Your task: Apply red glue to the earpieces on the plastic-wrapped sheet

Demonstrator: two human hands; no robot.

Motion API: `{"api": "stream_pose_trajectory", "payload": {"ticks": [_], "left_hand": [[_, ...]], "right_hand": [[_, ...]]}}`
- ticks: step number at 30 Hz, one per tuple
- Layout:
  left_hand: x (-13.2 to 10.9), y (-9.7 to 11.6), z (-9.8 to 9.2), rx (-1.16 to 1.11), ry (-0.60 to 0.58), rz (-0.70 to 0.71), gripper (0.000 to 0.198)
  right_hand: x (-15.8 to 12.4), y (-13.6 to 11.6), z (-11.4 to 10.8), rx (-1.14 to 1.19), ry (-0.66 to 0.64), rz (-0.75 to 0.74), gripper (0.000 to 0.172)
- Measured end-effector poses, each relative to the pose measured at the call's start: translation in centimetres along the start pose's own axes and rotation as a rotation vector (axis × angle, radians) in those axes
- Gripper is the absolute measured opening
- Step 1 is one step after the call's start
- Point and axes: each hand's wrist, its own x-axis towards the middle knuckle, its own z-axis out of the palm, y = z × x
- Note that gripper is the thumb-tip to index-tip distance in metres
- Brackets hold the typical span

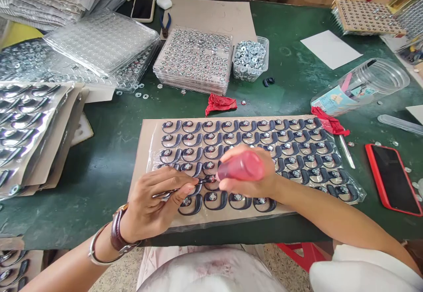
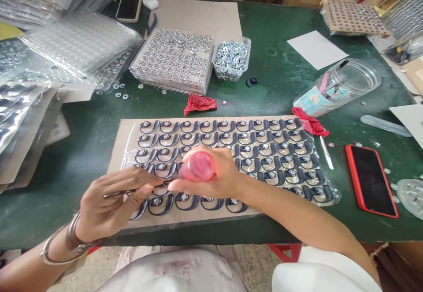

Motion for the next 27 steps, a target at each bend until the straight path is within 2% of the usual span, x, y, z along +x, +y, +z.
{"api": "stream_pose_trajectory", "payload": {"ticks": [2, 5, 7, 9, 15, 19, 23, 25, 27], "left_hand": [[-0.3, 0.4, 0.0, 0.030, 0.005, 0.082, 0.018], [-1.2, 1.3, 0.0, 0.100, -0.042, 0.228, 0.019], [-2.0, 1.9, 0.2, 0.162, -0.103, 0.318, 0.019], [-2.8, 2.4, 0.5, 0.220, -0.135, 0.383, 0.019], [-3.7, 3.2, 1.4, 0.260, -0.129, 0.393, 0.016], [-4.0, 3.5, 1.7, 0.298, -0.107, 0.374, 0.017], [-4.4, 3.6, 2.1, 0.290, -0.096, 0.346, 0.018], [-4.6, 3.6, 2.3, 0.282, -0.096, 0.341, 0.018], [-4.9, 3.6, 2.4, 0.284, -0.103, 0.340, 0.020]], "right_hand": [[0.8, -1.1, -1.3, 0.106, -0.069, 0.109, 0.025], [1.9, -2.2, -3.1, 0.142, -0.245, 0.212, 0.024], [2.5, -2.2, -3.9, 0.119, -0.341, 0.222, 0.023], [2.9, -1.9, -4.1, 0.108, -0.371, 0.208, 0.020], [2.6, -1.0, -4.2, 0.223, -0.301, 0.206, 0.019], [1.9, -1.0, -6.3, 0.252, -0.279, 0.210, 0.025], [1.3, -0.9, -8.0, 0.244, -0.323, 0.232, 0.023], [0.8, -0.9, -7.3, 0.283, -0.290, 0.257, 0.022], [0.0, -1.0, -5.4, 0.348, -0.189, 0.301, 0.023]]}}
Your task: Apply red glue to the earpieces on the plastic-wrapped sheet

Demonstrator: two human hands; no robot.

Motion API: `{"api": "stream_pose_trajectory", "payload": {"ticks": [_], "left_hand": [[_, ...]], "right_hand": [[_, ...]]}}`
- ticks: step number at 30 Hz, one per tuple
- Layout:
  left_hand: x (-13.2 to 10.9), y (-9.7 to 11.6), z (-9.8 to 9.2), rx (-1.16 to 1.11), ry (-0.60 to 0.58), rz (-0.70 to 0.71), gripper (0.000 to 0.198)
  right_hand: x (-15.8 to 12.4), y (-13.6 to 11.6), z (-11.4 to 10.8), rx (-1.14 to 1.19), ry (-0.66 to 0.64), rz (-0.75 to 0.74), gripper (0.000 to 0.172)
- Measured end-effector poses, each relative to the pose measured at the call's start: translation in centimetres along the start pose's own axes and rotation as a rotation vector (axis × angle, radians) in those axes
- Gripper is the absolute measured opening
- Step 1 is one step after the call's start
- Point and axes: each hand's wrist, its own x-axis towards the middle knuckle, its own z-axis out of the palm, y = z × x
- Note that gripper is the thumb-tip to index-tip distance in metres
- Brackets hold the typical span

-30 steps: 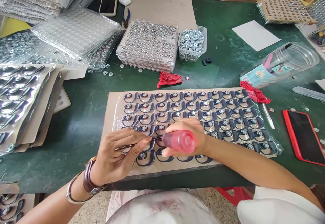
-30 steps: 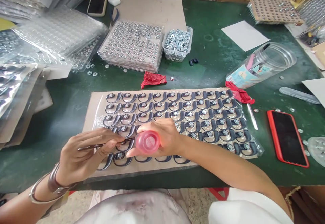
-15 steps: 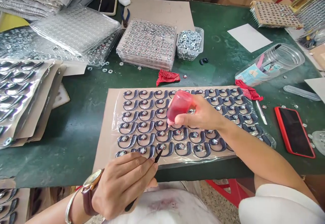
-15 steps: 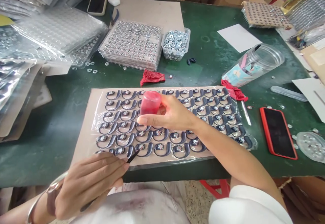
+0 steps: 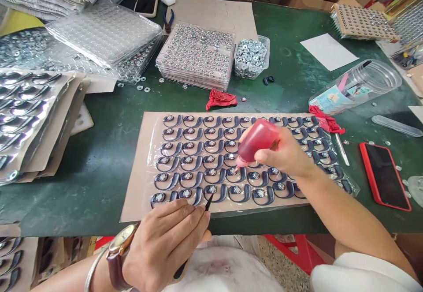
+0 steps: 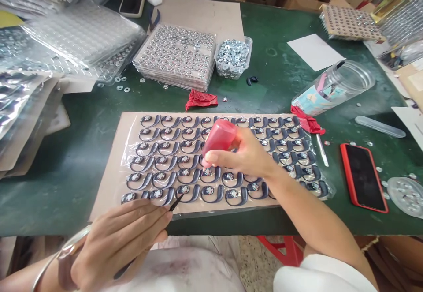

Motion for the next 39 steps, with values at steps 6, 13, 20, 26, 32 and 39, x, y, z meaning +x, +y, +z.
{"api": "stream_pose_trajectory", "payload": {"ticks": [6, 13, 20, 26, 32, 39], "left_hand": [[-0.8, 0.2, -0.3, 0.037, 0.016, 0.037, 0.019], [-0.3, 0.5, -0.1, 0.130, -0.010, 0.056, 0.014], [-1.2, 1.5, 0.8, 0.300, -0.068, 0.208, 0.014], [-1.3, 1.6, 0.8, 0.309, -0.072, 0.180, 0.013], [-1.1, 1.5, 0.5, 0.279, -0.050, 0.162, 0.011], [-1.2, 1.4, 0.7, 0.280, -0.058, 0.139, 0.013]], "right_hand": [[-1.3, 2.7, 5.9, 0.154, 0.248, -0.040, 0.011], [-1.8, 5.1, 7.0, -0.040, 0.254, -0.172, 0.017], [-1.5, 5.3, 7.4, -0.236, 0.255, -0.259, 0.020], [-1.4, 5.1, 7.4, -0.359, 0.298, -0.327, 0.017], [-1.4, 4.9, 7.4, -0.366, 0.325, -0.320, 0.015], [-1.3, 4.9, 7.3, -0.397, 0.338, -0.402, 0.019]]}}
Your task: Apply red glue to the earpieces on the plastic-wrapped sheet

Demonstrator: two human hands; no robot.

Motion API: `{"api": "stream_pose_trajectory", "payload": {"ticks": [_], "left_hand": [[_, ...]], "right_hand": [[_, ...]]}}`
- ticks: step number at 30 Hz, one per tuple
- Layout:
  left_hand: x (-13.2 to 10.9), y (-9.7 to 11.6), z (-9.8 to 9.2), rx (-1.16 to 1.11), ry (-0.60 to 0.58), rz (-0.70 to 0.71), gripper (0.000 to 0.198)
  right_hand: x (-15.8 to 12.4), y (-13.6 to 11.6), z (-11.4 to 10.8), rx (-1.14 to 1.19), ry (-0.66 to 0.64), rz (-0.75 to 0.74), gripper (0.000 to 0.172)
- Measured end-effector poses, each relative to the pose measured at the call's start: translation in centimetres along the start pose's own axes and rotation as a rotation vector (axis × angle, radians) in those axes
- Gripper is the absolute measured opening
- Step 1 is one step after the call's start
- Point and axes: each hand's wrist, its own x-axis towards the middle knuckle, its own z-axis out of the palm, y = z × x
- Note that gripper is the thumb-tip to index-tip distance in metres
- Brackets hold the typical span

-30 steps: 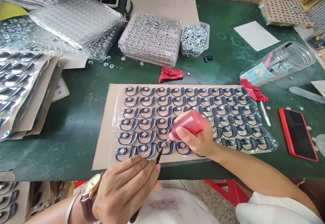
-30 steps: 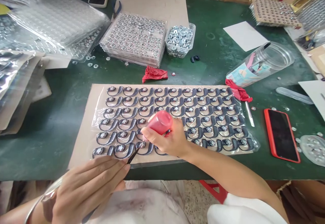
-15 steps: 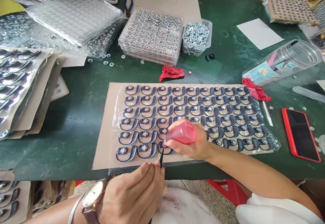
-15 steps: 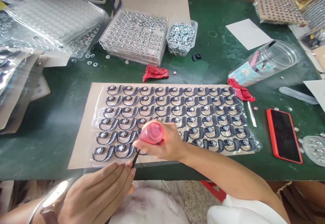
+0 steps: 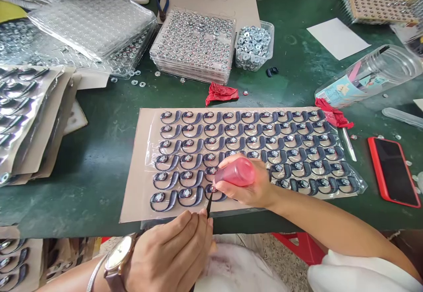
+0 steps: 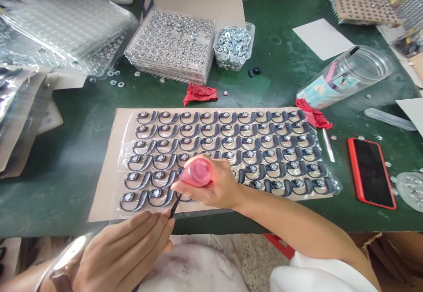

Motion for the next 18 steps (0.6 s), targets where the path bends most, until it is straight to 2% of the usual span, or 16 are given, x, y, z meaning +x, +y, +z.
{"api": "stream_pose_trajectory", "payload": {"ticks": [5, 8, 13, 18], "left_hand": [[-0.15, 0.02, -0.06, -0.008, -0.016, -0.020, 0.015], [-0.23, 0.02, -0.18, -0.010, -0.016, -0.026, 0.014], [-0.15, -0.01, -0.34, -0.010, -0.012, -0.032, 0.014], [-0.07, -0.24, -0.31, -0.033, -0.007, -0.035, 0.014]], "right_hand": [[0.12, -0.02, -0.11, 0.021, -0.052, -0.040, 0.020], [0.14, -0.06, -0.08, 0.047, -0.050, -0.009, 0.019], [-0.22, 0.01, -0.18, 0.142, -0.032, 0.143, 0.016], [-0.54, 0.12, -0.32, 0.107, -0.016, 0.275, 0.015]]}}
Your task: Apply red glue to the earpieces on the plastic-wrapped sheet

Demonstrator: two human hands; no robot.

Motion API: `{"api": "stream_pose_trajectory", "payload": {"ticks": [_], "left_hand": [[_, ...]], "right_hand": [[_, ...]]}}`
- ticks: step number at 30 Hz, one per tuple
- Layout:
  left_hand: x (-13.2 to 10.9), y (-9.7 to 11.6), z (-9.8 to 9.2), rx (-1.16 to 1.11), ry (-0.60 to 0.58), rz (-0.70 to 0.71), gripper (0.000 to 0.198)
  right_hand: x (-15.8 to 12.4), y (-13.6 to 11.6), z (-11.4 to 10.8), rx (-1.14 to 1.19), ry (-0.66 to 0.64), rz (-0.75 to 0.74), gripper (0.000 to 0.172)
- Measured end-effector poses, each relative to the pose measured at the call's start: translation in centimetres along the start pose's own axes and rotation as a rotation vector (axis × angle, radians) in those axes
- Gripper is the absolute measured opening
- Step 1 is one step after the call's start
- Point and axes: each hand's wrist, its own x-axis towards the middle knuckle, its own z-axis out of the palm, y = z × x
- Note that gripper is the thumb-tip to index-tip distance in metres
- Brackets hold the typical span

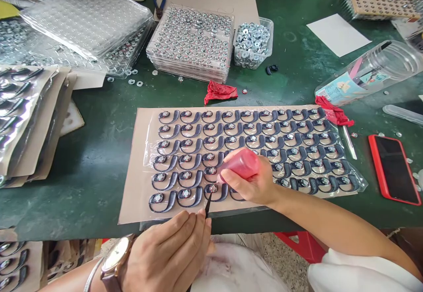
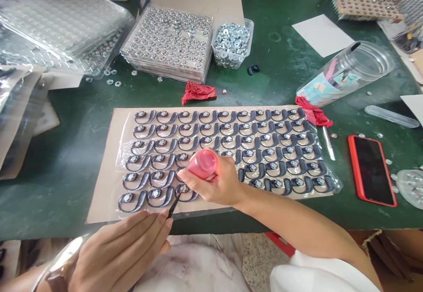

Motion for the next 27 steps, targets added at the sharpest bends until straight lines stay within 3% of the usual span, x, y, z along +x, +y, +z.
{"api": "stream_pose_trajectory", "payload": {"ticks": [10, 27], "left_hand": [[0.3, 0.1, -0.1, -0.048, 0.004, -0.039, 0.014], [1.4, -2.0, -0.9, -0.245, -0.012, -0.122, 0.018]], "right_hand": [[0.4, -0.1, 0.1, -0.002, -0.060, 0.013, 0.019], [0.2, -0.3, -0.5, -0.117, -0.001, -0.047, 0.017]]}}
